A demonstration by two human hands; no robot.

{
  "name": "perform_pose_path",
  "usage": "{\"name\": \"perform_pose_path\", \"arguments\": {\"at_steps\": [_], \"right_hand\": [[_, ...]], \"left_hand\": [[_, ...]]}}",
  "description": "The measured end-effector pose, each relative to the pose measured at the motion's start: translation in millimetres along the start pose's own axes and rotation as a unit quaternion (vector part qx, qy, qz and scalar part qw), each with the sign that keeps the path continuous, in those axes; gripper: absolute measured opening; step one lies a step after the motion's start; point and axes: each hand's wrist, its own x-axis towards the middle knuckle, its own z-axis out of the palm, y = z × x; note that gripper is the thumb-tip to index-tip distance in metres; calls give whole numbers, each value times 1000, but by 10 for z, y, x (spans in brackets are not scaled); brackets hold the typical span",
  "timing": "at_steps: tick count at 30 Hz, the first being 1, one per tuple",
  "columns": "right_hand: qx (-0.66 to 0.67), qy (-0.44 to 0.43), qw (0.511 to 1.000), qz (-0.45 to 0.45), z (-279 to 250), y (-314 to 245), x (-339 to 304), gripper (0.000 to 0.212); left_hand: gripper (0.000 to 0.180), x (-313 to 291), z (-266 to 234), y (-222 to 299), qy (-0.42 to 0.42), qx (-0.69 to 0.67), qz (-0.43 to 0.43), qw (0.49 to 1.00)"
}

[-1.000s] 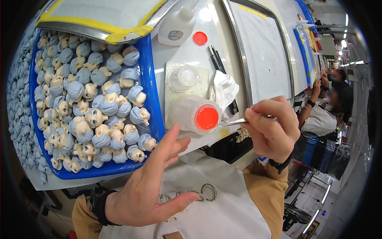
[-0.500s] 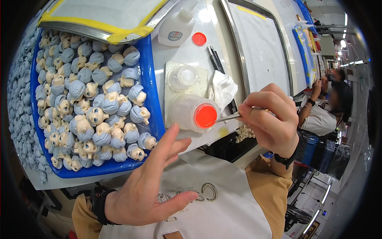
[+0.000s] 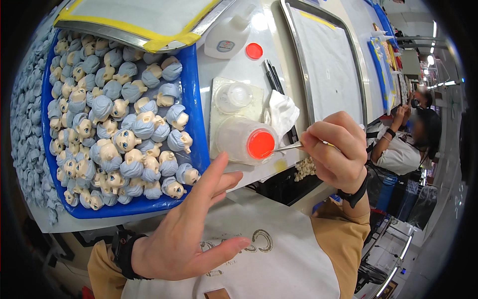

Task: The person applies a red liquid substance from a small bottle into a clear plastic container using a metal tool. The person then uses a black utility knife to scrape the sides of the container, ensuring the liquid is evenly distributed. The workspace contains trays of small figurine heads.

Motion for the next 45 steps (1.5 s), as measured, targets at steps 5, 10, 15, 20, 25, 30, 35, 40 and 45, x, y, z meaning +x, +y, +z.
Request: {"name": "perform_pose_path", "arguments": {"at_steps": [5, 10, 15, 20, 25, 30, 35, 40, 45], "right_hand": [[-16, 12, 1000, -19, 22, 3, -32, 18], [-19, 15, 999, -20, 30, -12, -37, 19], [-31, 14, 999, -31, 21, -16, -22, 19], [-43, 19, 998, -36, 25, -41, -46, 19], [19, 18, 1000, 16, 44, -5, -53, 22], [70, -8, 997, 45, 26, -25, 27, 24], [88, -29, 995, 48, 12, 10, 90, 22], [113, -79, 989, 61, -38, 47, 117, 17], [128, -106, 984, 63, -50, 92, 163, 14]], "left_hand": [[101, 2, -9, 5, 1, 2, 2, 1000], [100, -5, -7, 1, 4, 7, 9, 1000], [100, -9, -4, -5, 7, 6, 10, 1000], [100, -15, -8, 3, 9, 11, 10, 1000], [100, -22, -8, 0, 9, 13, 11, 1000], [100, -47, -24, 0, 13, 13, 3, 1000], [100, -41, -20, 4, 13, 13, 4, 1000], [99, -43, -8, 2, 16, 12, 5, 1000], [98, -45, -7, -12, 17, 13, 10, 1000]]}}
